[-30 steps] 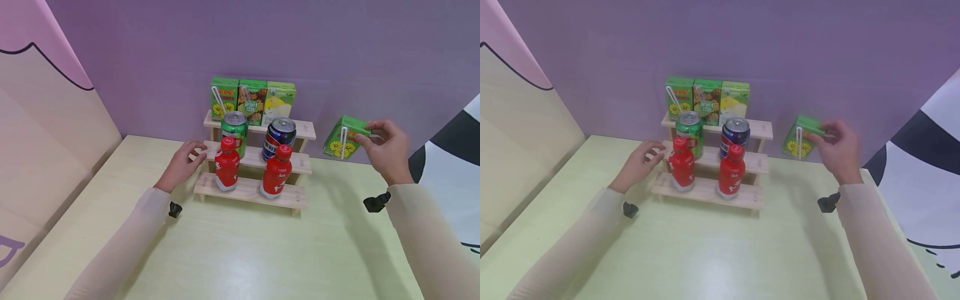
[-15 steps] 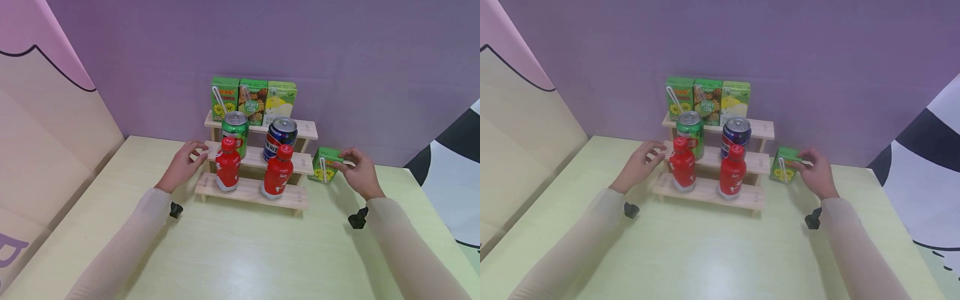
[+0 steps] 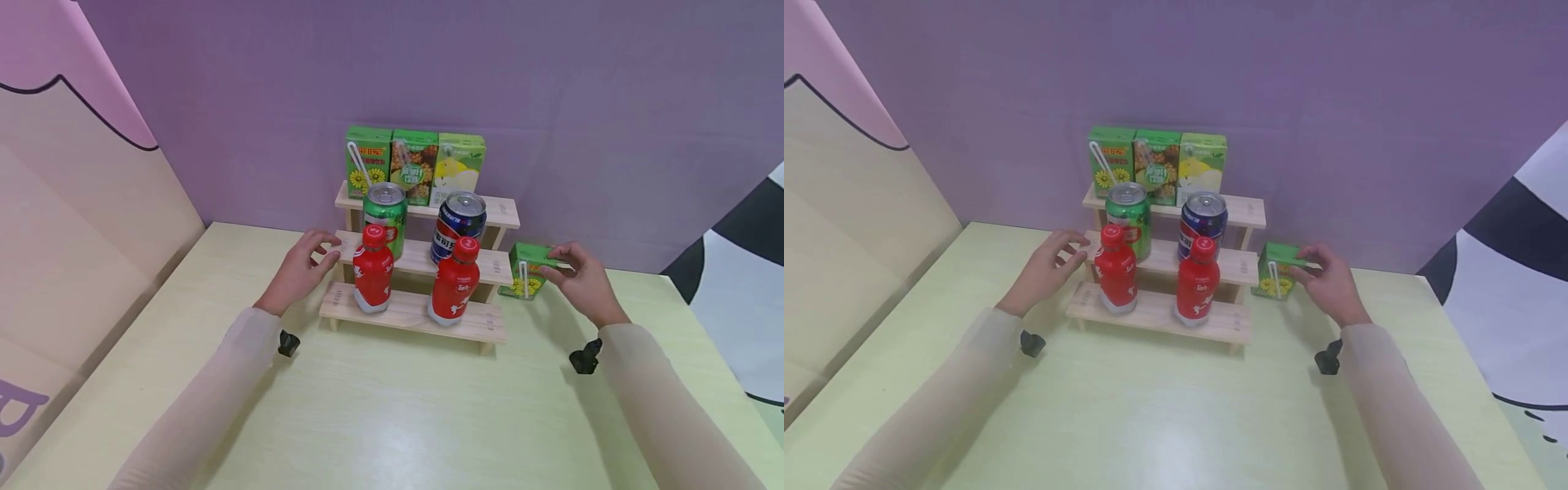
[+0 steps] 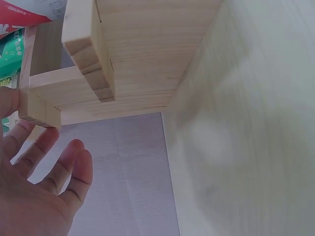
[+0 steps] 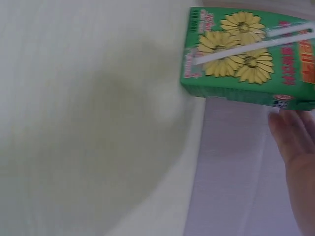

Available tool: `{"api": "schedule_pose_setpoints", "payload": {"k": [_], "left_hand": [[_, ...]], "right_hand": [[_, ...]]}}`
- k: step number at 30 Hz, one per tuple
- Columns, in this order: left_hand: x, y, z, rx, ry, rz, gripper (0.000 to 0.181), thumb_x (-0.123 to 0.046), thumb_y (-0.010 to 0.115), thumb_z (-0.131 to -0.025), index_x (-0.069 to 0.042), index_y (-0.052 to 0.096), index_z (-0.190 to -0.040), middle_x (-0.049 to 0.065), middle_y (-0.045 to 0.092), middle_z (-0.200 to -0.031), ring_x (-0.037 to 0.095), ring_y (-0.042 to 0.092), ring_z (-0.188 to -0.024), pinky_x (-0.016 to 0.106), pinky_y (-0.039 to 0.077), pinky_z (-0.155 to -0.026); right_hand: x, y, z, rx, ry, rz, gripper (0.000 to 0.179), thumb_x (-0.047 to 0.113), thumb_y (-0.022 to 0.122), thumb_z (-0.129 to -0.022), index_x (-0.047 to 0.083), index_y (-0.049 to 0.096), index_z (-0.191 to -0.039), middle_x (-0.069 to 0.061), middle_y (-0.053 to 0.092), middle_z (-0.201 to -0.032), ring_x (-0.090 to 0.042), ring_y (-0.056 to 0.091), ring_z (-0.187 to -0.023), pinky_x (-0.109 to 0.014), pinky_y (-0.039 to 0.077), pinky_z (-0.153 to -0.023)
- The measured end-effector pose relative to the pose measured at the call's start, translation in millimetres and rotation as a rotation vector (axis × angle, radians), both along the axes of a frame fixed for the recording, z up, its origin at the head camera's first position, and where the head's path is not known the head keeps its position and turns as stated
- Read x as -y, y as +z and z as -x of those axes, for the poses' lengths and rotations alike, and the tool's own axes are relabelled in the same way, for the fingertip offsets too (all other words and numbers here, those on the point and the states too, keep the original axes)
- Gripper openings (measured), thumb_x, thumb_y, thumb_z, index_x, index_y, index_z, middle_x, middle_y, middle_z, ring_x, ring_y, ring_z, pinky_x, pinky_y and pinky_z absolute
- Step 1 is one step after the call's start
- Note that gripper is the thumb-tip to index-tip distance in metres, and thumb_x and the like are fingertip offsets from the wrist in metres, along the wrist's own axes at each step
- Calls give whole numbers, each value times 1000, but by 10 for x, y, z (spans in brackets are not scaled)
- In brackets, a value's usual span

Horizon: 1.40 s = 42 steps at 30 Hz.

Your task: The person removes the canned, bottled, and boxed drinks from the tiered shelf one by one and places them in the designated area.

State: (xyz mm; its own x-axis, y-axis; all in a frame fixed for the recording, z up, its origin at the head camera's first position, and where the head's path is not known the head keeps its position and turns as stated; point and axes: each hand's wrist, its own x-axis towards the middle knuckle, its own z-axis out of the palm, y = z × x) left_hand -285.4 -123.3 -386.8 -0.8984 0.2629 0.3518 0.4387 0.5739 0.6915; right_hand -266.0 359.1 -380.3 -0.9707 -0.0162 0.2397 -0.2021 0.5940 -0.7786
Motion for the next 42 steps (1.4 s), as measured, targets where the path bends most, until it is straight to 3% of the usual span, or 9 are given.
{"api": "schedule_pose_setpoints", "payload": {"k": [4, 8, 13, 18, 26, 30, 36, 42], "left_hand": [[13, -12, 4, -5, 3, 5, 26, -19, 60, -94, -9, 58, -118, 6, 51, -121, 23, 53, -102, 36, 49, -78], [23, -16, 2, -4, 4, 1, 26, -18, 60, -94, -10, 58, -118, 6, 51, -121, 23, 53, -102, 36, 49, -78], [33, -18, 1, -6, 7, 1, 25, -18, 60, -94, -10, 58, -118, 6, 51, -122, 24, 53, -102, 36, 49, -77], [23, -10, -2, 11, 9, -5, 26, -18, 60, -94, -10, 57, -119, 6, 50, -122, 24, 52, -103, 37, 49, -79], [1, -2, 2, 33, 8, -12, 27, -18, 60, -94, -10, 57, -119, 6, 49, -123, 26, 51, -106, 37, 49, -81], [-11, 8, -7, 27, 1, -14, 27, -17, 60, -94, -9, 57, -119, 7, 49, -123, 28, 51, -106, 38, 49, -81], [-13, 8, -10, 22, 3, -15, 26, -18, 59, -94, -9, 57, -119, 6, 50, -123, 26, 50, -105, 37, 48, -81], [-8, 9, 0, 35, 9, -4, 27, -20, 59, -94, -11, 57, -120, 5, 49, -124, 24, 50, -105, 36, 48, -82]], "right_hand": [[30, 146, -15, -4, -2, -25, 38, 19, 65, -91, 3, 50, -121, -11, 41, -142, -32, 48, -122, -25, 44, -93], [117, 339, -42, -81, 34, 10, 34, 13, 64, -90, 5, 52, -121, -6, 41, -143, -30, 43, -126, -40, 37, -101], [301, 587, -84, -242, 98, 51, 30, 1, 64, -87, 2, 57, -117, -5, 48, -136, -17, 45, -123, -34, 38, -101], [562, 841, -133, -385, 138, 75, 28, -5, 62, -86, -2, 59, -114, -6, 55, -127, -16, 49, -117, -28, 41, -96], [1111, 1346, -264, -419, 179, 39, 29, 4, 60, -91, -1, 56, -119, -11, 54, -127, -16, 51, -116, -30, 40, -98], [1204, 1424, -109, -384, 175, 20, 31, 8, 60, -92, 2, 56, -122, -9, 53, -129, -18, 50, -118, -33, 37, -102], [1220, 1381, 236, -336, 177, 15, 38, 15, 59, -94, 5, 53, -130, -5, 50, -133, -23, 46, -122, -37, 36, -103], [1308, 1407, 373, -264, 178, -26, 41, 23, 58, -95, 16, 52, -135, 1, 45, -138, -19, 42, -127, -35, 35, -104]]}}
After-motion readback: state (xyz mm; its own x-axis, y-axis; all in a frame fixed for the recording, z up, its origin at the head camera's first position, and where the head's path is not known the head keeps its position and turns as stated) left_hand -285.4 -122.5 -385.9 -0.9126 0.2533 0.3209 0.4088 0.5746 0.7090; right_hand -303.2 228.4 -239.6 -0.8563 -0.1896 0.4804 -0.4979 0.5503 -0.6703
